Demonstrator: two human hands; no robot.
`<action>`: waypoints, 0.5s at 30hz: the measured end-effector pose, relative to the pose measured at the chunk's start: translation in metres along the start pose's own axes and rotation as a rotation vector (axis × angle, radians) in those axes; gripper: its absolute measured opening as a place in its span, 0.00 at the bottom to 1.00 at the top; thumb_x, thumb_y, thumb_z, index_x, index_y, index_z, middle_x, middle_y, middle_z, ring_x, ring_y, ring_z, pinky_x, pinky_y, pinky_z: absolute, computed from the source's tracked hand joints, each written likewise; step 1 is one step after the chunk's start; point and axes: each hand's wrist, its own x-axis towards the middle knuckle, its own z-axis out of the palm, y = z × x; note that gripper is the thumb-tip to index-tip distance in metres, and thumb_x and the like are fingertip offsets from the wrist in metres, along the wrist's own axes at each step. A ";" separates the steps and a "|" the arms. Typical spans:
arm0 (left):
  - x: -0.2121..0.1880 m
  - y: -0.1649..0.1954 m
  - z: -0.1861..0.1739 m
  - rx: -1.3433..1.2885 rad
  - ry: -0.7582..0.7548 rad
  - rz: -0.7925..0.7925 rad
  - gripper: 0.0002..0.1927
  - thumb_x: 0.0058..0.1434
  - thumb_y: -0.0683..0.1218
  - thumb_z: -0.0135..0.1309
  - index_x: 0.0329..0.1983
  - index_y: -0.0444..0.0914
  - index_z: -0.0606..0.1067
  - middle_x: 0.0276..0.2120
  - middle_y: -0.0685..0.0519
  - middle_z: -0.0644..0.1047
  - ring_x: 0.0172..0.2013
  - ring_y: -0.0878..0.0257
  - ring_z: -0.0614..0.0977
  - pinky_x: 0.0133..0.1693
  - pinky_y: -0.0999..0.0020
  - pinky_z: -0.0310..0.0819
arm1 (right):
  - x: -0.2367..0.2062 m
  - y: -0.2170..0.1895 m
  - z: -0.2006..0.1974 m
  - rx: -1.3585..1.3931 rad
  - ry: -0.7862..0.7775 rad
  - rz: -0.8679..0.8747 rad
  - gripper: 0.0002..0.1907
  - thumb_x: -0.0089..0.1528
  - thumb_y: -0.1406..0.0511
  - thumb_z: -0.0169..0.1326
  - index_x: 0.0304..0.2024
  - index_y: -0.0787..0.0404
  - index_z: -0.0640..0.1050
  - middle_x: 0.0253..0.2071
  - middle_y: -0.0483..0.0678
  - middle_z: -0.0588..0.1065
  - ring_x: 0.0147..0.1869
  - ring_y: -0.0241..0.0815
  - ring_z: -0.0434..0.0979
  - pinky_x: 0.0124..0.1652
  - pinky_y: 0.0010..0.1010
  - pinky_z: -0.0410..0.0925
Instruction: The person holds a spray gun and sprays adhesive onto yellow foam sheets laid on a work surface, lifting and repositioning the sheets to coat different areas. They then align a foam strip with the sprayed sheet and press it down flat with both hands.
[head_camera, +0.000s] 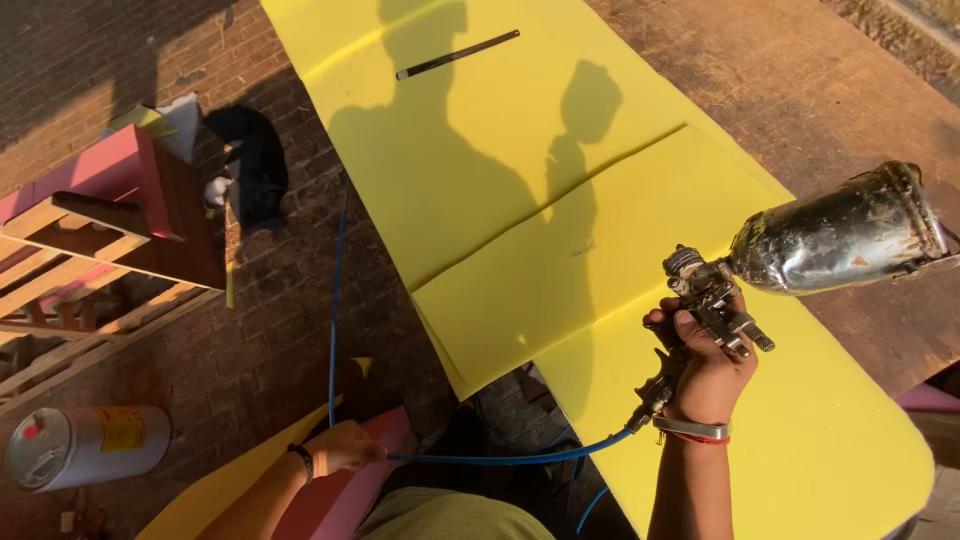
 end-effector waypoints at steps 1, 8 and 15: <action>-0.010 -0.023 0.028 -0.139 -0.006 -0.013 0.29 0.69 0.62 0.57 0.21 0.37 0.71 0.15 0.55 0.61 0.19 0.62 0.61 0.27 0.59 0.56 | 0.002 0.009 0.012 -0.003 -0.030 0.031 0.20 0.63 0.80 0.50 0.59 0.73 0.72 0.42 0.56 0.76 0.43 0.47 0.79 0.47 0.40 0.77; -0.026 -0.062 0.110 -0.395 0.156 -0.170 0.26 0.65 0.56 0.60 0.15 0.38 0.71 0.12 0.54 0.62 0.16 0.63 0.60 0.25 0.62 0.56 | -0.015 0.022 0.033 -0.095 -0.042 0.228 0.23 0.61 0.80 0.48 0.60 0.72 0.72 0.40 0.56 0.77 0.39 0.46 0.80 0.46 0.38 0.77; 0.062 0.010 0.093 -0.529 0.257 -0.015 0.29 0.63 0.52 0.62 0.11 0.40 0.64 0.11 0.53 0.59 0.15 0.60 0.59 0.24 0.59 0.52 | -0.029 0.003 -0.057 -0.340 0.015 0.212 0.25 0.60 0.79 0.49 0.62 0.72 0.73 0.43 0.54 0.79 0.41 0.44 0.81 0.44 0.35 0.76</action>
